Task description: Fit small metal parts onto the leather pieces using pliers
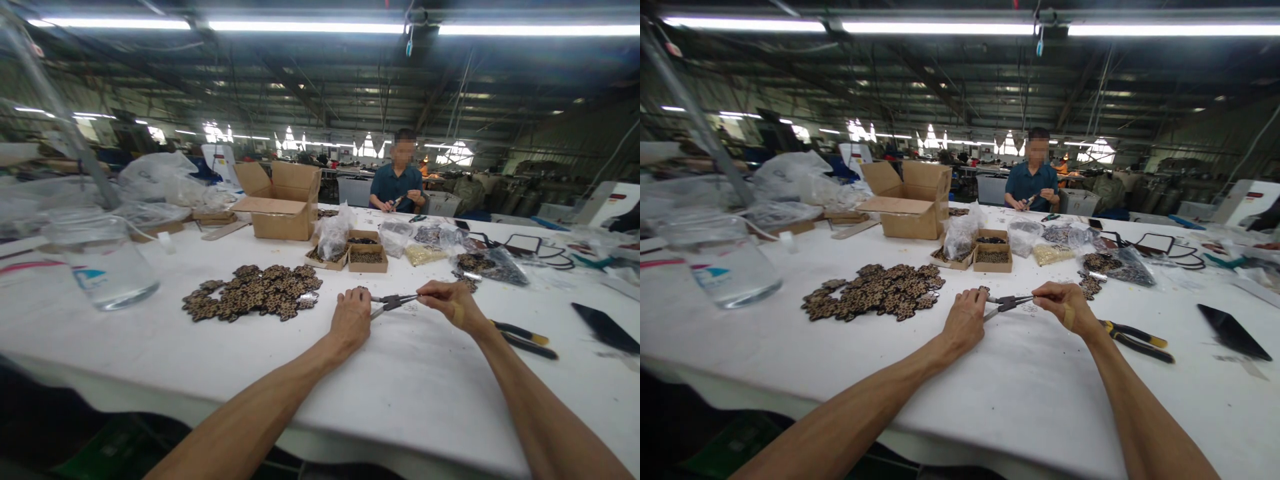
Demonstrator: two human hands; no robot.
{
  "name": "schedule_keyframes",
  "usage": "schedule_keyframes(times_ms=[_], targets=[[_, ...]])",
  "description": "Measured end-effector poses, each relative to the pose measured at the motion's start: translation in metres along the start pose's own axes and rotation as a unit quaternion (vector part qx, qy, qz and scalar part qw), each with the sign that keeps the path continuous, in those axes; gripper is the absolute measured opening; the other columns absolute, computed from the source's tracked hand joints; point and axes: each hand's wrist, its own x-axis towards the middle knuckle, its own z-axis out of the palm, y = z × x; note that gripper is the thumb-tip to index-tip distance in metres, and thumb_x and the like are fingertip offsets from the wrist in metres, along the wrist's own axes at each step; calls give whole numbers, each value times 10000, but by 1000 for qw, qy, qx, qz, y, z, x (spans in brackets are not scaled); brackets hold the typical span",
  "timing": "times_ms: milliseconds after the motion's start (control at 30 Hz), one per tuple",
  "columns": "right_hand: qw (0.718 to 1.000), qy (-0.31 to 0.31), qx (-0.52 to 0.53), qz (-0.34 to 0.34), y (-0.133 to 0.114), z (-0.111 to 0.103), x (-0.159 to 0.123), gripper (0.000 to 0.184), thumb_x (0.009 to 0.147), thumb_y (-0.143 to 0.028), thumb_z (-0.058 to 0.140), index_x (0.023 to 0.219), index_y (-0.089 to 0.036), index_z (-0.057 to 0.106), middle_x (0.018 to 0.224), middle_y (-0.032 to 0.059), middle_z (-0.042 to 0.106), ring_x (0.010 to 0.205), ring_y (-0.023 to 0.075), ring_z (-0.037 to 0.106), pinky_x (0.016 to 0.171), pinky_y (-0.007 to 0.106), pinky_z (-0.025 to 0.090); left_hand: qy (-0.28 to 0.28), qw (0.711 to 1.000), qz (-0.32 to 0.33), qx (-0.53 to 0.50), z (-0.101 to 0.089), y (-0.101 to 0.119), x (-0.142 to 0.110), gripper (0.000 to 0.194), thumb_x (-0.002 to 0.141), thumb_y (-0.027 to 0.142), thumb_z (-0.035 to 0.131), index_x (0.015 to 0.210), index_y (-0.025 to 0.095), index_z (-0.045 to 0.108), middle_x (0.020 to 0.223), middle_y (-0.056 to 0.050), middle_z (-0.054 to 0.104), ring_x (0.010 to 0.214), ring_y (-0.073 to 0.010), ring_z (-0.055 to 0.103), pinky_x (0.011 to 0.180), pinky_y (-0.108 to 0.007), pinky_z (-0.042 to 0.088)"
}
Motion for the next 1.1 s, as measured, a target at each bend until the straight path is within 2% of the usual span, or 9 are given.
schedule_keyframes(times_ms=[133, 267, 433, 567, 667, 767, 900, 1000, 1100], targets=[[1000, 0, -5, 2, 0, 0, 0, 273, 837, -458, 764, 936, -207, 802, 857, 71, 739, 756, 217, 621, 645, 329, 490, -8, 1000, -2, 2, 2, 0, 1, 524, 775, 46, 500, 1291, 137, 489, 1208, -156, 583, 1090, -284, 529, 972, -425, 388], [1000, -11, -14, 17, 11, -3, -1, 278, 829, -448, 771, 938, -195, 803, 863, 76, 746, 747, 212, 623, 636, 321, 488, -25, 1000, 10, 8, 4, 0, 2, 476, 780, 47, 500, 1247, 141, 515, 1246, -157, 574, 1131, -280, 524, 1009, -428, 382], [997, -38, -24, 69, 32, -7, -2, 325, 798, -463, 785, 945, -174, 804, 858, 79, 751, 721, 209, 643, 623, 312, 504, -26, 999, 32, 34, 2, 1, 3, 451, 786, 73, 520, 1233, 127, 530, 1250, -170, 576, 1159, -303, 508, 1132, -516, 270], [990, -99, -56, 89, 42, -8, -4, 293, 820, -418, 760, 955, -161, 796, 873, 88, 760, 754, 222, 670, 672, 319, 529, -63, 997, 54, 7, 2, -3, 3, 366, 800, 96, 527, 1161, 125, 580, 1228, -197, 568, 1188, -333, 474, 1050, -510, 365], [984, -123, -95, 84, 45, -8, -4, 274, 826, -393, 738, 955, -158, 794, 894, 98, 769, 770, 232, 684, 705, 330, 543, -98, 992, 66, -34, 5, -9, 4, 382, 807, 91, 528, 1182, 147, 581, 1279, -203, 526, 1251, -348, 419, 977, -491, 441], [977, -127, -153, 74, 47, -10, -2, 246, 808, -369, 734, 938, -170, 800, 905, 94, 775, 785, 240, 694, 738, 339, 549, -104, 990, 77, -52, 10, -15, 3, 405, 810, 70, 515, 1205, 138, 567, 1306, -220, 481, 1261, -356, 400, 909, -466, 497], [964, -145, -204, 91, 51, -18, -1, 262, 753, -320, 754, 968, -177, 801, 880, 71, 776, 743, 230, 681, 711, 333, 541, -98, 990, 80, -61, 12, -17, 2, 392, 800, 60, 534, 1186, 123, 571, 1255, -217, 480, 1227, -353, 414, 936, -478, 497], [962, -126, -215, 108, 56, -27, -2, 314, 733, -295, 747, 1010, -152, 788, 886, 76, 774, 711, 218, 666, 673, 321, 528, -96, 991, 60, -66, 11, -17, 4, 424, 792, 41, 523, 1206, 133, 548, 1253, -199, 478, 1216, -333, 419, 935, -458, 504], [957, -103, -247, 111, 61, -32, -4, 276, 763, -305, 718, 976, -145, 789, 844, 83, 770, 702, 223, 665, 658, 324, 519, -88, 993, 33, -69, 9, -16, 7, 479, 763, 20, 515, 1230, 128, 516, 1262, -190, 476, 1172, -309, 450, 932, -438, 506]])
